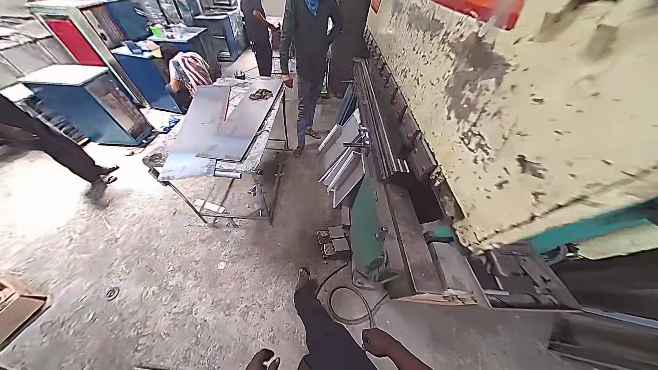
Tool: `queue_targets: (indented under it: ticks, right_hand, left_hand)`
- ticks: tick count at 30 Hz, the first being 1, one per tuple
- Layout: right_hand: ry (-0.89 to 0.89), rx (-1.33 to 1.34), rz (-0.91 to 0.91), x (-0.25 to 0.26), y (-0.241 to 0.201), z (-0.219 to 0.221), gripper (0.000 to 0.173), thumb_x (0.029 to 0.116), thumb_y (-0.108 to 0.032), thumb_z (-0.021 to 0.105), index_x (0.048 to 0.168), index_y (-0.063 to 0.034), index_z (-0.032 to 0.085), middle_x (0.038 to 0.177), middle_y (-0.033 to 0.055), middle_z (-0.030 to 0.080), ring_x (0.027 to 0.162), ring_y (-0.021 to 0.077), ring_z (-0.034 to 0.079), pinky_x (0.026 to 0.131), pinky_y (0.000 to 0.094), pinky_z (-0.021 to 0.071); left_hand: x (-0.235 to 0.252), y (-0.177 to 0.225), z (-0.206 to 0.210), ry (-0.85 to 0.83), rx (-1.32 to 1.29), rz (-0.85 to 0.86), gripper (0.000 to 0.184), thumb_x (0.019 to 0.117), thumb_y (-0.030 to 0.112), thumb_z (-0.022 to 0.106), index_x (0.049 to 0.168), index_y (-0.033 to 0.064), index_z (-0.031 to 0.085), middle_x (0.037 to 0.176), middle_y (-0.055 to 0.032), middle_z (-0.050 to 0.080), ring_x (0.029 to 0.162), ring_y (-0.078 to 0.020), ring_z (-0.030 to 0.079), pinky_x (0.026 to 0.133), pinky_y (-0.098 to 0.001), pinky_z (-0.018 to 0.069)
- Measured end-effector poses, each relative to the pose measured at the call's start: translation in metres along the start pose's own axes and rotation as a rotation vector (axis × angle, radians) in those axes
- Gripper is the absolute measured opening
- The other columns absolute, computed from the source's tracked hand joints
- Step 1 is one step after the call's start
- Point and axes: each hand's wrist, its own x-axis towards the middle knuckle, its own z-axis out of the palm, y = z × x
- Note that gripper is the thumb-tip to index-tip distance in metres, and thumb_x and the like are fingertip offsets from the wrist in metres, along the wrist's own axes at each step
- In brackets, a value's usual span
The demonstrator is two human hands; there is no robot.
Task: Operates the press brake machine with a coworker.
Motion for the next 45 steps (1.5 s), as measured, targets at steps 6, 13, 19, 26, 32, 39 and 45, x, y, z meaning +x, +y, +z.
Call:
queue_targets:
  ticks: [6, 13, 19, 26, 32, 39, 45]
  right_hand:
    - [-0.043, 0.074, 0.066, 0.074, -0.007, -0.127, 0.04, 0.0975, -0.04, 0.059, 0.107, -0.003, 0.071, 0.11, 0.022, 0.072, 0.108, 0.0401, 0.068, 0.092, 0.0674, 0.0502]
    - [0.16, 0.146, 0.113, 0.107, -0.049, -0.335, 0.035, 0.1008, -0.039, 0.055, 0.118, -0.011, 0.069, 0.115, 0.0175, 0.071, 0.112, 0.0365, 0.067, 0.095, 0.0628, 0.0519]
    - [0.191, 0.09, 0.113, 0.149, -0.083, -0.494, 0.035, 0.1015, -0.039, 0.056, 0.119, -0.0115, 0.068, 0.117, 0.0171, 0.07, 0.113, 0.0368, 0.066, 0.094, 0.0621, 0.0524]
    - [0.145, 0.067, 0.064, 0.252, -0.105, -0.654, 0.038, 0.1015, -0.039, 0.056, 0.12, -0.0085, 0.068, 0.116, 0.0206, 0.069, 0.113, 0.04, 0.066, 0.093, 0.0651, 0.0508]
    - [0.226, 0.178, 0.079, 0.296, -0.103, -0.802, 0.039, 0.1018, -0.041, 0.056, 0.12, -0.0087, 0.066, 0.113, 0.0193, 0.069, 0.109, 0.0383, 0.067, 0.092, 0.0628, 0.0525]
    - [0.231, 0.267, 0.177, 0.377, -0.055, -0.968, 0.039, 0.1005, -0.044, 0.056, 0.118, -0.01, 0.067, 0.112, 0.0192, 0.07, 0.109, 0.0393, 0.067, 0.09, 0.0648, 0.0522]
    - [0.254, 0.29, 0.191, 0.433, -0.004, -1.122, 0.04, 0.1007, -0.043, 0.056, 0.117, -0.0081, 0.068, 0.112, 0.021, 0.07, 0.109, 0.0409, 0.067, 0.09, 0.066, 0.0515]
  left_hand:
    - [0.166, 0.111, -0.091, -0.171, 0.284, 0.152, 0.047, 0.0968, 0.047, 0.065, 0.129, 0.0128, 0.068, 0.13, -0.0118, 0.068, 0.117, -0.0277, 0.067, 0.103, -0.0533, 0.0533]
    - [0.296, 0.23, -0.244, -0.076, 0.374, 0.177, 0.047, 0.0991, 0.046, 0.062, 0.133, 0.013, 0.066, 0.133, -0.013, 0.066, 0.122, -0.0303, 0.065, 0.105, -0.055, 0.0515]
    - [0.385, 0.305, -0.335, 0.06, 0.313, 0.225, 0.045, 0.0987, 0.047, 0.062, 0.128, 0.0142, 0.068, 0.128, -0.0111, 0.068, 0.112, -0.028, 0.069, 0.099, -0.0529, 0.0554]
    - [0.545, 0.414, -0.416, 0.134, 0.281, 0.375, 0.04, 0.0983, 0.043, 0.062, 0.124, 0.0131, 0.07, 0.121, -0.0107, 0.071, 0.103, -0.0264, 0.072, 0.093, -0.0523, 0.058]
    - [0.664, 0.562, -0.491, 0.056, 0.481, 0.466, 0.039, 0.0988, 0.046, 0.062, 0.124, 0.017, 0.071, 0.124, -0.0101, 0.07, 0.111, -0.0299, 0.069, 0.096, -0.0541, 0.0555]
    - [0.826, 0.705, -0.539, 0.049, 0.554, 0.518, 0.04, 0.0985, 0.048, 0.062, 0.125, 0.0182, 0.07, 0.123, -0.0079, 0.07, 0.107, -0.028, 0.069, 0.094, -0.0545, 0.056]
    - [0.931, 0.823, -0.569, -0.023, 0.581, 0.474, 0.039, 0.0983, 0.045, 0.063, 0.125, 0.0177, 0.07, 0.126, -0.0085, 0.069, 0.111, -0.0283, 0.069, 0.097, -0.055, 0.0553]
